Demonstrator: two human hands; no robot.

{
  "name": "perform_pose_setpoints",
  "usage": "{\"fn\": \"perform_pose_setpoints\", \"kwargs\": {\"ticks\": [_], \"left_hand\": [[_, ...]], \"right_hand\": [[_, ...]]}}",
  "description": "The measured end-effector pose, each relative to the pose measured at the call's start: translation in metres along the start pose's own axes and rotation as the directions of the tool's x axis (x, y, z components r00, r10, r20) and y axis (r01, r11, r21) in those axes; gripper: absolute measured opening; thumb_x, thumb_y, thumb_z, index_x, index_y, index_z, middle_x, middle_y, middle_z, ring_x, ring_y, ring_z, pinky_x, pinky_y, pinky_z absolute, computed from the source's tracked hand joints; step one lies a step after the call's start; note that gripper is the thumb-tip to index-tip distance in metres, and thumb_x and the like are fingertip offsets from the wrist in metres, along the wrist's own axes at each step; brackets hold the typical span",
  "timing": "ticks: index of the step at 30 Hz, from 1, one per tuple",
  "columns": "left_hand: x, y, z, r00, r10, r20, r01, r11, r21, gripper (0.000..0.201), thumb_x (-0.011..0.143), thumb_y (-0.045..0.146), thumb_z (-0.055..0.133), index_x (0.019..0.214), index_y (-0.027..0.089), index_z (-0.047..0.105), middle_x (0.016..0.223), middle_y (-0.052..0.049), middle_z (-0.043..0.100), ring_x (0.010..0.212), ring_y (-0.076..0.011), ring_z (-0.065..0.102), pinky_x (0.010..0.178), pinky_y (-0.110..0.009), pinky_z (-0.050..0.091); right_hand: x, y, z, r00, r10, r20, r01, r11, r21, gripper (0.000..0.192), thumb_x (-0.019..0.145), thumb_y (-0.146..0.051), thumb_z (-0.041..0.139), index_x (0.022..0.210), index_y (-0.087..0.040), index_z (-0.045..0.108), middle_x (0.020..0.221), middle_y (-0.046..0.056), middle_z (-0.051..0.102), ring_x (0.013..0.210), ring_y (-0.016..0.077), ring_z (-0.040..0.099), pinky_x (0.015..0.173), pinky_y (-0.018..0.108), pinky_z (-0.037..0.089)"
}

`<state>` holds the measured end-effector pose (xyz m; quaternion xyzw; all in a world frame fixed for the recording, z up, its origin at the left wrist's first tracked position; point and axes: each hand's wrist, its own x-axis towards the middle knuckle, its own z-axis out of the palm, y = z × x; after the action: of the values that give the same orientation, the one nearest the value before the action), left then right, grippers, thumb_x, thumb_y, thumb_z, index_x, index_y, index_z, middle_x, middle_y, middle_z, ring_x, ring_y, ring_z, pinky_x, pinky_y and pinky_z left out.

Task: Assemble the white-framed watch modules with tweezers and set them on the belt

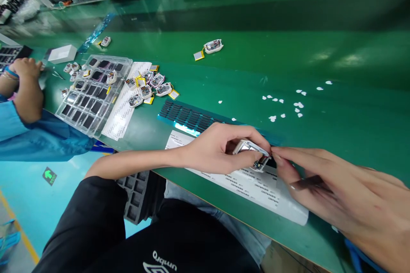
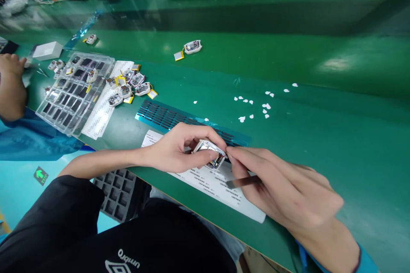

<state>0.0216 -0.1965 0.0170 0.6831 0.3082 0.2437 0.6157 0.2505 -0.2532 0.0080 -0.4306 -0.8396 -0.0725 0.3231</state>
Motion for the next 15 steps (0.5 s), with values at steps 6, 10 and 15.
{"fn": "perform_pose_setpoints", "kwargs": {"ticks": [6, 10, 15], "left_hand": [[0.000, 0.001, 0.001, 1.000, -0.003, 0.027, 0.004, 0.999, -0.032, 0.008, 0.094, 0.022, 0.062, 0.097, 0.017, 0.067, 0.073, 0.001, 0.062, 0.055, -0.0084, 0.043, 0.048, -0.026, 0.034], [0.000, 0.000, 0.001, 1.000, -0.012, 0.020, 0.013, 1.000, -0.028, 0.008, 0.094, 0.022, 0.063, 0.098, 0.018, 0.068, 0.070, 0.002, 0.059, 0.055, -0.0087, 0.042, 0.048, -0.025, 0.033], [0.001, -0.001, 0.001, 0.999, -0.038, 0.011, 0.038, 0.998, -0.042, 0.006, 0.092, 0.022, 0.066, 0.096, 0.018, 0.070, 0.070, 0.002, 0.062, 0.054, -0.0081, 0.043, 0.049, -0.024, 0.033]], "right_hand": [[0.002, 0.006, -0.006, 0.984, -0.047, 0.174, 0.034, 0.997, 0.076, 0.051, 0.098, -0.004, 0.049, 0.139, -0.031, 0.058, 0.088, -0.006, 0.081, 0.072, 0.0082, 0.076, 0.057, 0.020, 0.054], [-0.009, 0.008, 0.001, 0.997, -0.026, 0.078, 0.021, 0.998, 0.057, 0.049, 0.102, -0.014, 0.052, 0.146, -0.036, 0.058, 0.092, -0.006, 0.082, 0.067, 0.0096, 0.074, 0.056, 0.024, 0.056], [-0.026, 0.014, 0.010, 0.999, 0.041, 0.031, -0.042, 0.999, 0.018, 0.037, 0.102, -0.025, 0.061, 0.135, -0.041, 0.069, 0.095, -0.008, 0.083, 0.063, 0.0090, 0.072, 0.060, 0.024, 0.058]]}}
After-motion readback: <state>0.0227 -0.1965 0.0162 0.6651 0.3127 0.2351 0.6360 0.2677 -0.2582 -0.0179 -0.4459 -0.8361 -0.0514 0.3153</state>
